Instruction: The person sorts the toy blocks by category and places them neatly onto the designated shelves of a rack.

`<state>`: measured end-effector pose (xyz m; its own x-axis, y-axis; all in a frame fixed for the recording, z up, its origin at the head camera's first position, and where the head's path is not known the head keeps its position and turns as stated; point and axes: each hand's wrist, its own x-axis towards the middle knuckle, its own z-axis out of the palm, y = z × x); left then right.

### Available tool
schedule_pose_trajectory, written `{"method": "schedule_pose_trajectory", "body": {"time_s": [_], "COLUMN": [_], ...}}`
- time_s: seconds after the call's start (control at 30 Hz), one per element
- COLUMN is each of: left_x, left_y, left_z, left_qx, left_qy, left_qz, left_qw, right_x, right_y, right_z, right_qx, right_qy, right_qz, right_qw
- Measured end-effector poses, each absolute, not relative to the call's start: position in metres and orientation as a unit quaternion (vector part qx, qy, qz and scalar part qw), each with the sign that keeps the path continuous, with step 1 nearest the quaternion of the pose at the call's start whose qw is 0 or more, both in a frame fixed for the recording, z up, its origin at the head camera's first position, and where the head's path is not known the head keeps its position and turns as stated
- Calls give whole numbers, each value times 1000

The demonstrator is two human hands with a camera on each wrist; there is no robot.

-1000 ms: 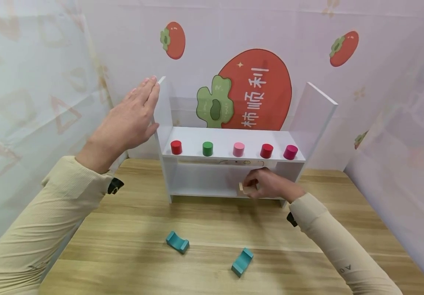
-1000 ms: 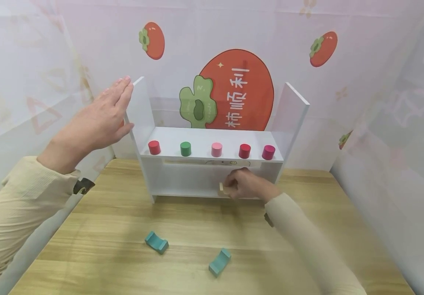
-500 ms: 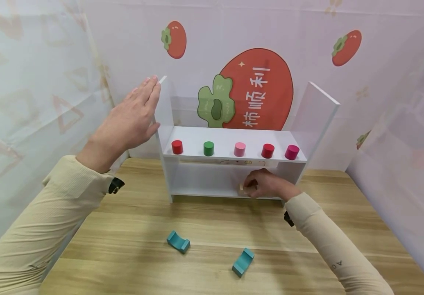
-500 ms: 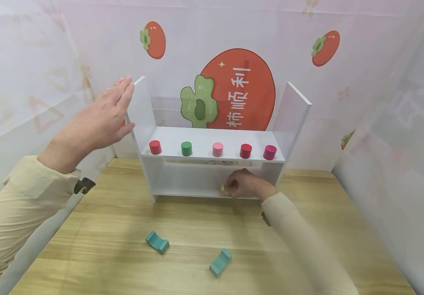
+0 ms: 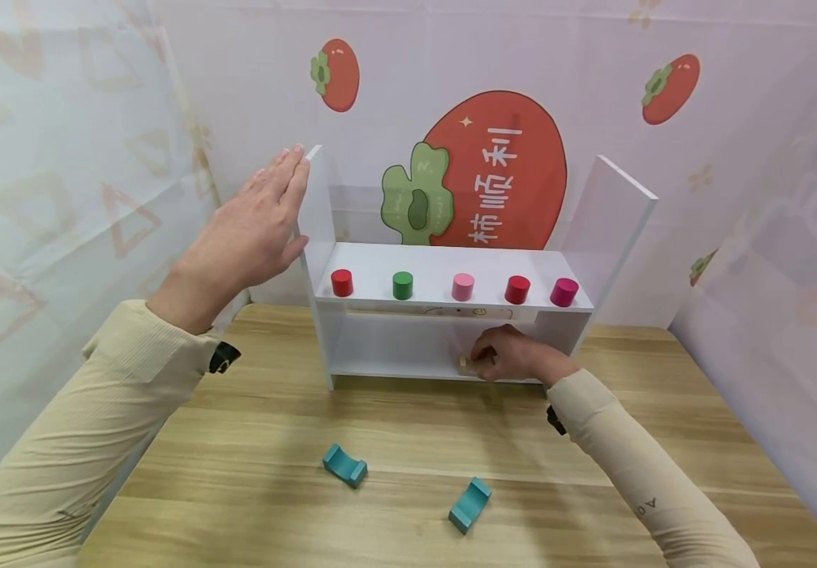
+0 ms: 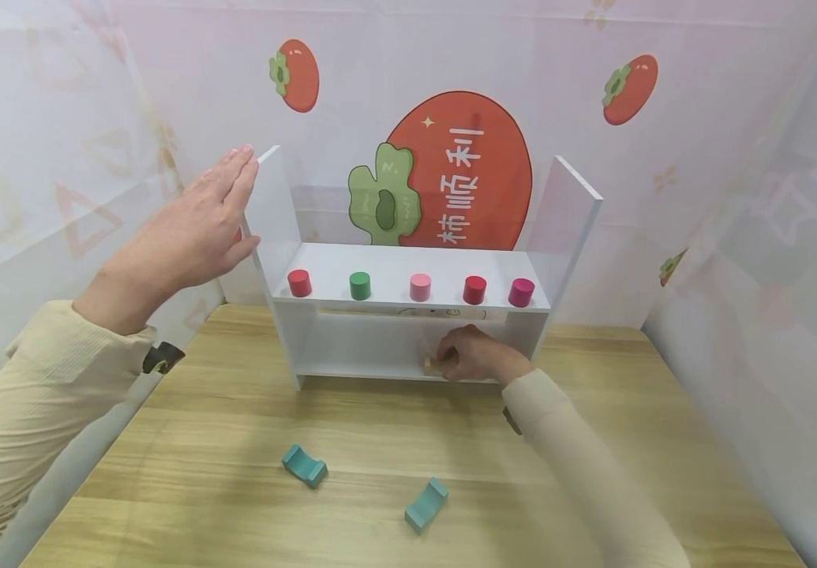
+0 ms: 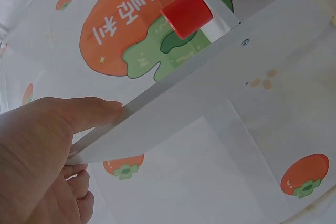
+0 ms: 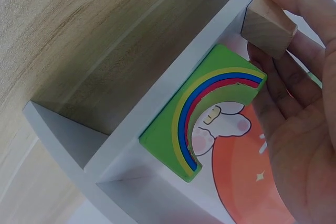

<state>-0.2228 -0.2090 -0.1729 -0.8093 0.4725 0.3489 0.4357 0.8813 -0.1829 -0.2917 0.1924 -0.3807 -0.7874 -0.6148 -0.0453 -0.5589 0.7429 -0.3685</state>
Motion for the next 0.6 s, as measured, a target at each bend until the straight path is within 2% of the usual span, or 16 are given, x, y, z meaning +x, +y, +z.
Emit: {"method": "schedule_pose_trajectory", "body": {"time_s": [0.2,0.4,0.6], "left_x": [-223,-223,-223], "left_y": [-208,-208,-208], "left_z": [-173,-173,-173], "left_qx": [-238,-235,-237], "left_qy": [-950,-952,-951], "left_qz": [46,49,51], "left_qw": [195,192,194], "right_x": [-285,-269,-240], "right_y": [194,195,194], "right_z": [-373,-364,-361], "right_qx": [-336,-413,-464], "right_qy": [926,896,876], "right_qz": [-169,-162,-129], "right_qw": [37,-13,9]}}
